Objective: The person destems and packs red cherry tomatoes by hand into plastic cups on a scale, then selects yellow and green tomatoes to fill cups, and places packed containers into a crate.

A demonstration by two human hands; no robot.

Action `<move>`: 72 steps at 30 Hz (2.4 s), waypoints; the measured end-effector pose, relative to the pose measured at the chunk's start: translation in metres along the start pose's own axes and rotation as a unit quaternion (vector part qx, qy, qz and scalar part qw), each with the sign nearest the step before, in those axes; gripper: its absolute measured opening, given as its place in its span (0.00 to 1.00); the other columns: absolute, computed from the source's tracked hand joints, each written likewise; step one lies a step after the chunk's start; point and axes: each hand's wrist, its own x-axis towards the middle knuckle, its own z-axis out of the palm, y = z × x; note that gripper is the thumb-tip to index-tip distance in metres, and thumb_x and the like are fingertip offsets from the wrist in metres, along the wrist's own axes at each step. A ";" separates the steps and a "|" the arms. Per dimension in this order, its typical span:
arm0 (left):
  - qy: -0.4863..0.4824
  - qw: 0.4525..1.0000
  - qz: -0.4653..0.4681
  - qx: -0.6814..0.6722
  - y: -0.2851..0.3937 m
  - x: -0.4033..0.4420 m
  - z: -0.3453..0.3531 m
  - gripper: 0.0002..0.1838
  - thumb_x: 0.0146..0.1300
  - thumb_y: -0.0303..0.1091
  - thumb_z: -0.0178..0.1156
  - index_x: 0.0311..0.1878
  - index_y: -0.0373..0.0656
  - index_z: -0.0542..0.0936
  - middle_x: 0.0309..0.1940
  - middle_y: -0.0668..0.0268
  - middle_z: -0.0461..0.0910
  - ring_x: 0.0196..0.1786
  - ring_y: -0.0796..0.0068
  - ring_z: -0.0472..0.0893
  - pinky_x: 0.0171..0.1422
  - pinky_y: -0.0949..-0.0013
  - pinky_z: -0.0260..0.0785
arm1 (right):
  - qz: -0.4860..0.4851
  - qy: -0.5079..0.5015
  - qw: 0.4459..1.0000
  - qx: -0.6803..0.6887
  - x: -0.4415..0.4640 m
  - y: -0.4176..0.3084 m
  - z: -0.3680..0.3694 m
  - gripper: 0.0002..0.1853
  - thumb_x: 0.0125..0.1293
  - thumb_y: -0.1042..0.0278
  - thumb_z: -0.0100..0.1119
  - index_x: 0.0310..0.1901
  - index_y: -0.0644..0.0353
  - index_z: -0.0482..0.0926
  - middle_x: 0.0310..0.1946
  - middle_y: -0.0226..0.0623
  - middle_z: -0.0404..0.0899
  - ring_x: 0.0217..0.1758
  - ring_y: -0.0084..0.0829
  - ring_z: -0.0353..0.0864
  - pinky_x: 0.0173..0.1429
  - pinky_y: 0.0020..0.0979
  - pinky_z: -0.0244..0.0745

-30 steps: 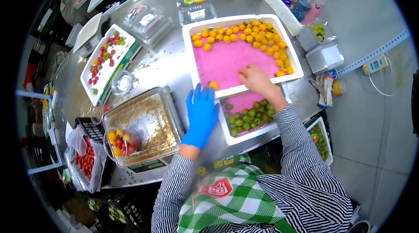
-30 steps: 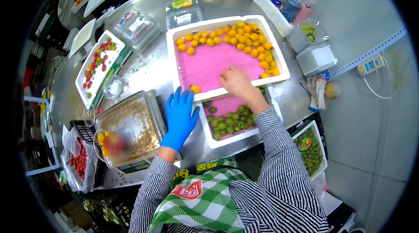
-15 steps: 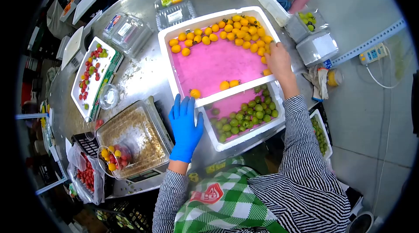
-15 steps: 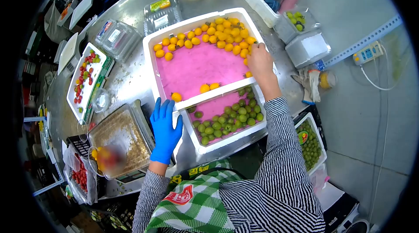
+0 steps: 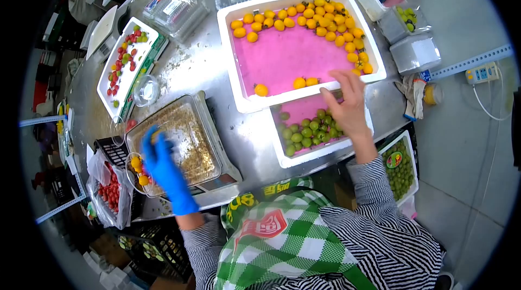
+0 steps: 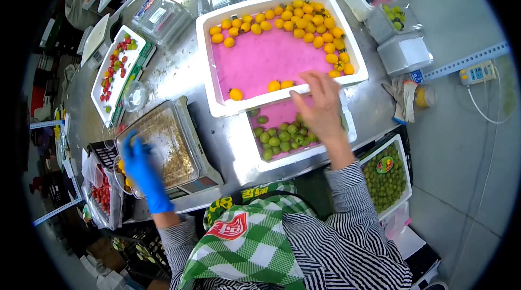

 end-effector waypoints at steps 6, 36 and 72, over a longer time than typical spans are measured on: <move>0.058 0.924 0.096 0.365 -0.128 0.066 -0.143 0.17 0.61 0.35 0.61 0.51 0.38 0.78 0.45 0.54 0.77 0.47 0.59 0.78 0.52 0.63 0.70 | -0.101 -0.094 0.983 -0.118 -0.010 0.059 0.013 0.21 0.53 0.57 0.67 0.48 0.53 0.76 0.45 0.33 0.74 0.56 0.32 0.69 0.63 0.42 0.48; -0.632 0.576 0.296 0.427 -0.017 -0.092 0.208 0.48 0.34 0.59 0.73 0.53 0.32 0.69 0.51 0.43 0.72 0.54 0.47 0.76 0.56 0.51 0.70 | -0.049 -0.434 0.896 -0.077 -0.053 0.043 0.035 0.28 0.64 0.41 0.49 0.51 0.59 0.75 0.45 0.54 0.71 0.46 0.54 0.76 0.47 0.49 0.73; -0.490 0.634 -0.367 -0.472 -0.038 -0.090 0.113 0.18 0.67 0.39 0.51 0.57 0.42 0.73 0.48 0.61 0.79 0.48 0.72 0.80 0.47 0.71 0.75 | 0.516 -0.208 0.461 0.692 -0.060 -0.035 0.051 0.17 0.67 0.50 0.52 0.47 0.54 0.76 0.39 0.30 0.78 0.38 0.24 0.76 0.29 0.24 0.67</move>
